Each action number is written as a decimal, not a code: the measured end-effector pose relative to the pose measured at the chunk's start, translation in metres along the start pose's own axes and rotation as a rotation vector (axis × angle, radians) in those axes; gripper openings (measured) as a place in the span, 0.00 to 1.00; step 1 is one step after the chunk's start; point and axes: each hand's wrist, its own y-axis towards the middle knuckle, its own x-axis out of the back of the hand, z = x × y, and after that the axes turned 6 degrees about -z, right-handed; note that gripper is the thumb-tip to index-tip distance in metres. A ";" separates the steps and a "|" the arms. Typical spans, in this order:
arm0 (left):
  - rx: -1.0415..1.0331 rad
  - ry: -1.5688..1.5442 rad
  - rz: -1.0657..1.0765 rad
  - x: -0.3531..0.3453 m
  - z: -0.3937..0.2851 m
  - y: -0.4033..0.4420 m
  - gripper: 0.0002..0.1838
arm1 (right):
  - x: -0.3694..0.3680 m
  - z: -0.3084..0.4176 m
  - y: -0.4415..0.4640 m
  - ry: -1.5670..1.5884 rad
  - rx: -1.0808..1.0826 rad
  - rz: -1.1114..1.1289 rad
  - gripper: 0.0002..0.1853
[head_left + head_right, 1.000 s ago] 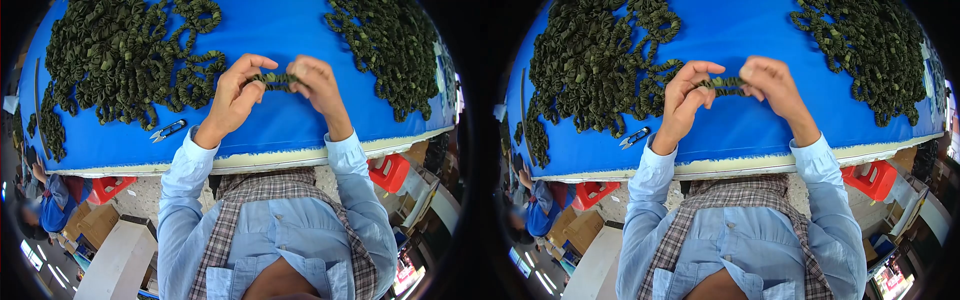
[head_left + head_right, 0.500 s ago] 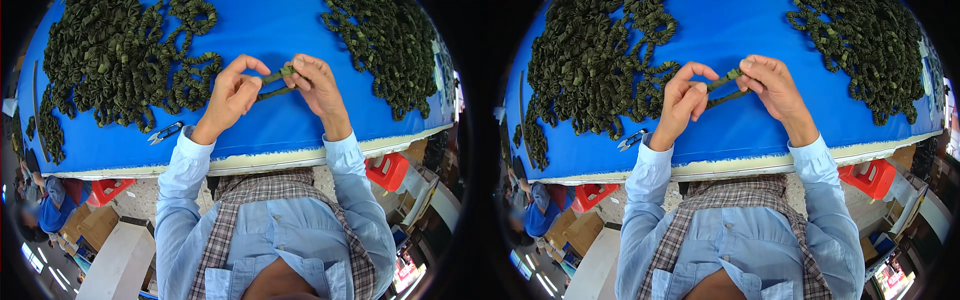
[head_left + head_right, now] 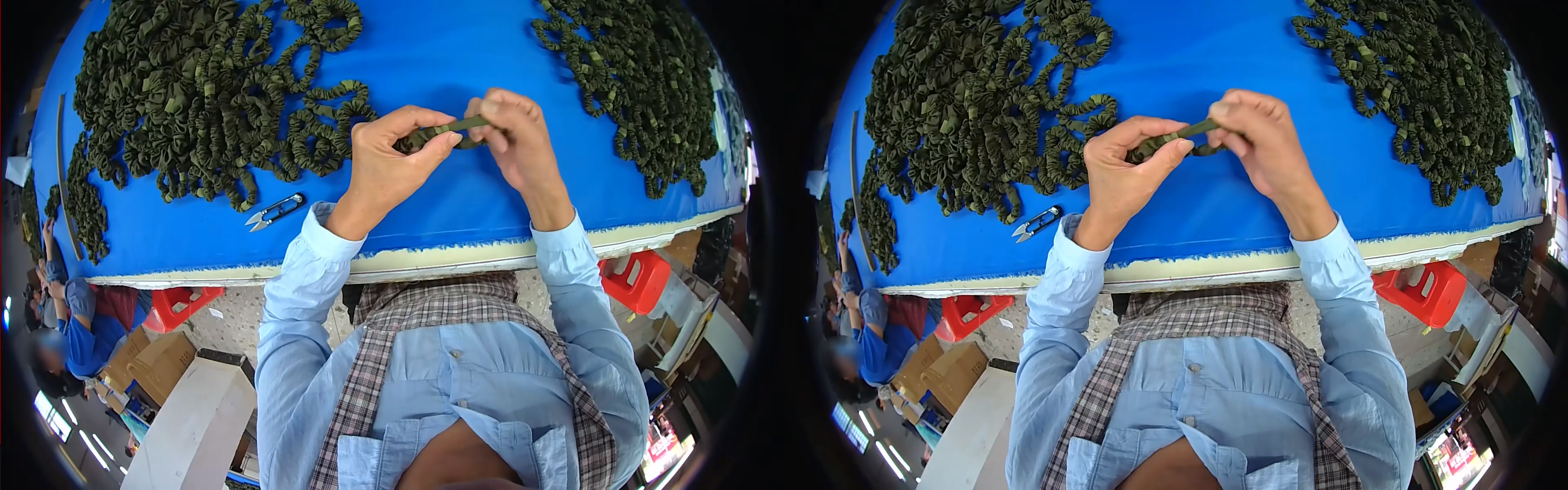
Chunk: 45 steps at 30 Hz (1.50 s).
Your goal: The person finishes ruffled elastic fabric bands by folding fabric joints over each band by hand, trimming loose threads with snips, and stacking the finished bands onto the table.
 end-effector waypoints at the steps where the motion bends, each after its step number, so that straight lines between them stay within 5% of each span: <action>1: -0.001 -0.001 0.001 0.000 -0.001 0.000 0.18 | 0.002 -0.002 0.002 -0.001 0.001 -0.001 0.08; 6: 0.097 -0.099 0.036 0.001 -0.007 0.001 0.14 | 0.008 -0.006 0.010 0.498 0.015 0.102 0.07; 10: 0.075 -0.181 0.076 0.010 -0.006 0.006 0.16 | 0.013 0.006 0.005 -0.122 -0.041 0.087 0.08; 16: -0.050 -0.180 0.091 0.002 0.000 0.005 0.21 | -0.006 0.019 -0.004 -0.600 -0.044 0.194 0.09; 21: -0.022 -0.154 0.177 0.007 -0.004 0.007 0.23 | 0.011 0.010 0.004 -0.132 0.041 -0.036 0.09; 25: 0.296 -0.349 0.208 0.015 -0.010 0.011 0.20 | 0.012 0.000 0.009 0.198 0.055 -0.019 0.08; 36: 0.075 0.010 0.067 -0.002 0.000 0.002 0.14 | -0.013 0.003 -0.004 -0.173 -0.023 -0.006 0.09; 45: 0.046 -0.035 0.015 -0.003 0.001 0.002 0.10 | 0.014 -0.016 0.014 0.330 0.108 0.020 0.07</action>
